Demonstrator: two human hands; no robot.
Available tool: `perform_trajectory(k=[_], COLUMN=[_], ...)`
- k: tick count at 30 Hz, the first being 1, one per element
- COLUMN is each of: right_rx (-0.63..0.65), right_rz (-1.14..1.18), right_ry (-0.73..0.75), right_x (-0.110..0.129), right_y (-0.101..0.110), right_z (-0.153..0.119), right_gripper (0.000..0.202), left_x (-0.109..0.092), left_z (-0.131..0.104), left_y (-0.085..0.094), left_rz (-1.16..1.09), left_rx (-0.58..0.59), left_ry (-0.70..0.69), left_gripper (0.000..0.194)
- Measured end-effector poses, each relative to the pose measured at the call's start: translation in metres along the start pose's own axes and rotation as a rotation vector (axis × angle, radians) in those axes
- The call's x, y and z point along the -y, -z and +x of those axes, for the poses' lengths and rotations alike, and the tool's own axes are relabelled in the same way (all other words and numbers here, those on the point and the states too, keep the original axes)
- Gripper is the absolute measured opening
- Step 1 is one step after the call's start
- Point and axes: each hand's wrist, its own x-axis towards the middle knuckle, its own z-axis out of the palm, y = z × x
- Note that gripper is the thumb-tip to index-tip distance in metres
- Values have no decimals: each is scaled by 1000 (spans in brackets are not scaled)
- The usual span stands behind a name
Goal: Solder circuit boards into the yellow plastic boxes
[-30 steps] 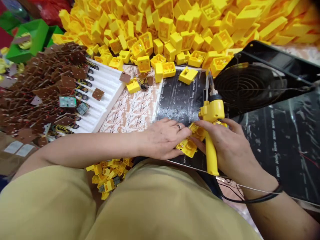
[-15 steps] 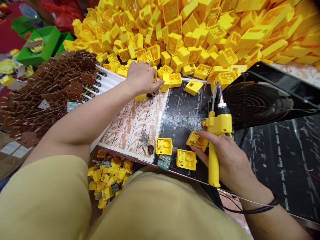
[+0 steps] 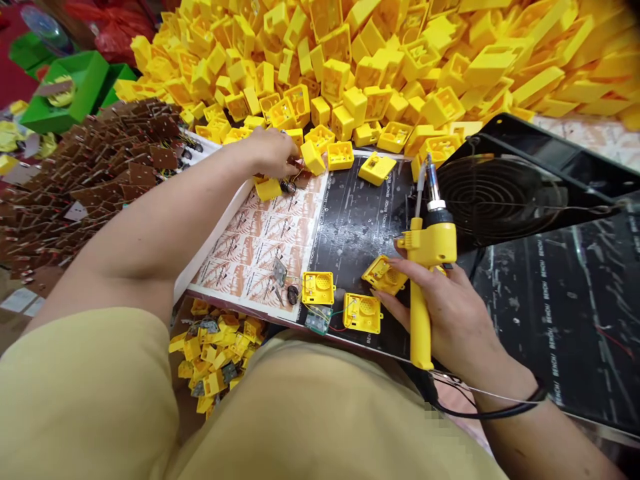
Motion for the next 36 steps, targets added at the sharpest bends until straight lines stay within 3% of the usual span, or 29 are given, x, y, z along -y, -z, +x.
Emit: perform_trajectory(k=[3, 5, 7, 10, 12, 13, 15, 17, 20, 25, 27, 29, 33, 36], right_rx=[10, 3, -7, -19, -30, -35, -38, -45, -74, -70, -60, -53, -50, -50], right_rz=[16, 21, 17, 10, 10, 10, 8, 2, -11, 9, 22, 33, 48, 52], right_ry=[-22, -28, -28, -25, -23, -24, -35, -56, -91, -90, -93, -99, -94, -96], right_x=[0, 0, 1, 4, 6, 7, 8, 8, 8, 8, 7, 6, 4, 4], right_y=[1, 1, 2, 2, 2, 2, 1, 0, -3, -7, -6, -6, -5, -4], right_z=[-4, -4, -2, 3, 5, 6, 7, 7, 6, 6, 5, 4, 2, 2], right_gripper=[37, 35, 34, 33, 33, 33, 35, 38, 43, 43, 43, 43, 43, 43], left_x=[-3, -7, -9, -10, -12, -15, -26, -41, -65, -79, -76, -71, -68, -75], left_z=[-11, -32, -57, -82, -85, -82, -72, -60, -51, -64, -75, -86, -101, -103], left_y=[13, 31, 53, 75, 75, 70, 56, 39, 18, -7, -18, -25, -26, -22], left_rz=[-63, -154, -313, -594, -826, -922, -1005, -1015, -1171, -1413, -1271, -935, -242, -126], left_rx=[12, -59, -224, -616, -774, -758, -591, -428, -296, -127, -10, 45, -70, -161], left_ry=[12, 66, 137, 12, -112, -155, -179, -118, 0, 70, 64, 47, -32, -236], left_gripper=[28, 22, 19, 24, 23, 25, 27, 21, 20, 14, 10, 10, 31, 33])
